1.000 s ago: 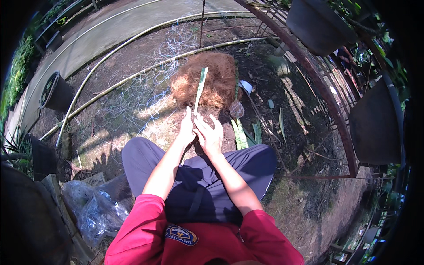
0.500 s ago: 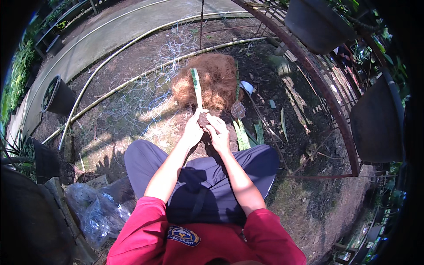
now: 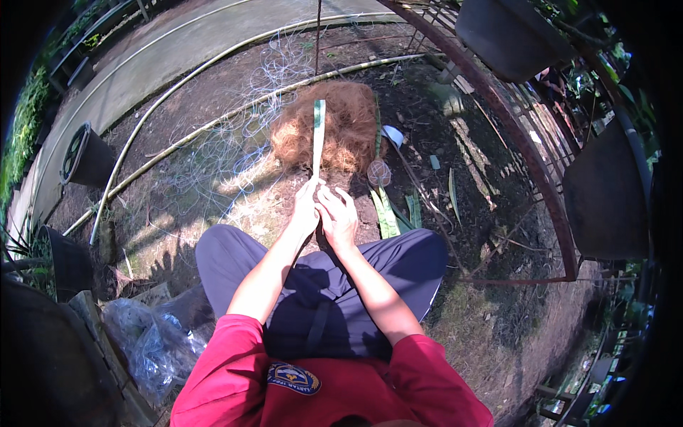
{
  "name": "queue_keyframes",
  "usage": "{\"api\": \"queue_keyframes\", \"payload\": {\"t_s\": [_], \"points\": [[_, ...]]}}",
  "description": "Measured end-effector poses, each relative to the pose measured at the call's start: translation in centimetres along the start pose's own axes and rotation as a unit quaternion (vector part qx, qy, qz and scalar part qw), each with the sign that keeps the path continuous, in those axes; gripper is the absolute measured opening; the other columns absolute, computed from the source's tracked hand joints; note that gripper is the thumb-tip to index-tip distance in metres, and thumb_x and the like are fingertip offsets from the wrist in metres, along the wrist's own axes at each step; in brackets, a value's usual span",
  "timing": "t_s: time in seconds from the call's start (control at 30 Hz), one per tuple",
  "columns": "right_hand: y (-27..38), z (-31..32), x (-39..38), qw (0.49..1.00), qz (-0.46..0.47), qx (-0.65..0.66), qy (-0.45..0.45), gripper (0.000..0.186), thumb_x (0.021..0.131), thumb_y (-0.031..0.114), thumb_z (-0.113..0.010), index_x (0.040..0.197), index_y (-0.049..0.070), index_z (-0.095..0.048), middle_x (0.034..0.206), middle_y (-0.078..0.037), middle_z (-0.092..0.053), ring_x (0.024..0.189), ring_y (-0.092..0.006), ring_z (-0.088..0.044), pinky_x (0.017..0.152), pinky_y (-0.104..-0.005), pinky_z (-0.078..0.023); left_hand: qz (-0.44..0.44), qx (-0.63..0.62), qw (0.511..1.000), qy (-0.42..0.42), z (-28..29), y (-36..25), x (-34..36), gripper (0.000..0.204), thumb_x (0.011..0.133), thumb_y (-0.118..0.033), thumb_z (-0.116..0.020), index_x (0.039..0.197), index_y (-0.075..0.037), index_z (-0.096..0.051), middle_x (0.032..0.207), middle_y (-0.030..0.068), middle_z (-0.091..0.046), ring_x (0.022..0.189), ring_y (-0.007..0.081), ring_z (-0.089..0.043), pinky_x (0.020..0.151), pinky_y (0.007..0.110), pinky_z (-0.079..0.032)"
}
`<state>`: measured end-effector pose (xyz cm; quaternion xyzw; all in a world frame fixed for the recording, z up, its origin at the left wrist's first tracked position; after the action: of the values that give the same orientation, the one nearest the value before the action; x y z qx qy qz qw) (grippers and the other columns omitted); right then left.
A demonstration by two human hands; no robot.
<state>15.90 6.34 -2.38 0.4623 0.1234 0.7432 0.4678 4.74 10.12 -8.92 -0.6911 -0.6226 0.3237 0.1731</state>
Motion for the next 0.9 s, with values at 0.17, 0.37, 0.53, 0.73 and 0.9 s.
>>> {"api": "queue_keyframes", "payload": {"t_s": [0.17, 0.37, 0.53, 0.73, 0.9], "points": [[-1.1, 1.1, 0.7, 0.986, -0.119, 0.118, 0.005, 0.044, 0.082, 0.015, -0.073, 0.124, 0.006, -0.064, 0.125, -0.010, -0.064, 0.120, -0.0308, -0.055, 0.104, -0.0385, -0.043, 0.080, -0.100, 0.987, -0.101, -4.7, -1.6, -1.6, 0.026, 0.103, -0.025, -0.045, 0.117, -0.008, -0.060, 0.086, -0.0007, -0.060, 0.060, 0.0060, -0.055, 0.046, 0.018, -0.044], [-2.1, 1.0, 0.5, 0.976, -0.161, 0.148, 0.004, 0.042, 0.083, 0.017, -0.074, 0.122, 0.005, -0.065, 0.121, -0.017, -0.064, 0.118, -0.0290, -0.058, 0.101, -0.0375, -0.045, -0.009, 0.156, 0.988, -0.016, -3.3, -1.5, -1.0, 0.028, 0.098, -0.020, -0.056, 0.122, -0.006, -0.062, 0.098, 0.0013, -0.061, 0.088, 0.0043, -0.054, 0.073, 0.020, -0.043], [1.3, 0.4, 0.1, 0.997, -0.042, 0.062, -0.001, 0.033, 0.085, 0.011, -0.069, 0.117, 0.003, -0.067, 0.120, -0.017, -0.060, 0.115, -0.0322, -0.056, 0.100, -0.0388, -0.044, -0.039, 0.016, 0.997, -0.058, -1.7, -1.1, -0.7, 0.018, 0.097, -0.022, -0.055, 0.099, -0.006, -0.061, 0.091, 0.0050, -0.061, 0.079, 0.0128, -0.061, 0.066, 0.024, -0.051], [0.9, 0.3, 0.6, 0.996, -0.056, 0.069, -0.027, 0.030, 0.078, 0.010, -0.076, 0.108, 0.006, -0.072, 0.109, -0.011, -0.062, 0.102, -0.0273, -0.056, 0.089, -0.0372, -0.048, 0.048, -0.107, 0.993, -0.001, -0.8, -0.3, -0.1, 0.021, 0.099, -0.022, -0.051, 0.104, -0.004, -0.059, 0.094, 0.0074, -0.061, 0.079, 0.0135, -0.061, 0.063, 0.024, -0.052], [-0.1, 1.0, 0.2, 0.997, -0.062, 0.024, -0.041, 0.021, 0.078, 0.014, -0.074, 0.099, 0.010, -0.075, 0.100, -0.006, -0.065, 0.099, -0.0257, -0.054, 0.085, -0.0368, -0.046, 0.000, 0.015, 0.999, 0.029, -1.2, -0.2, -0.1, 0.017, 0.100, -0.021, -0.052, 0.098, -0.005, -0.057, 0.087, 0.0040, -0.059, 0.076, 0.0124, -0.058, 0.061, 0.023, -0.050]]}}
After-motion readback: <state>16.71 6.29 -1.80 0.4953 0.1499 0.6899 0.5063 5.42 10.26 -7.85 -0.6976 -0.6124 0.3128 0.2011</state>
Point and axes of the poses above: each hand's wrist, its own x-axis towards the middle knuckle, its own z-axis out of the back of the hand, y = z × x, the point moved 4 cm from there along x, towards the middle knuckle
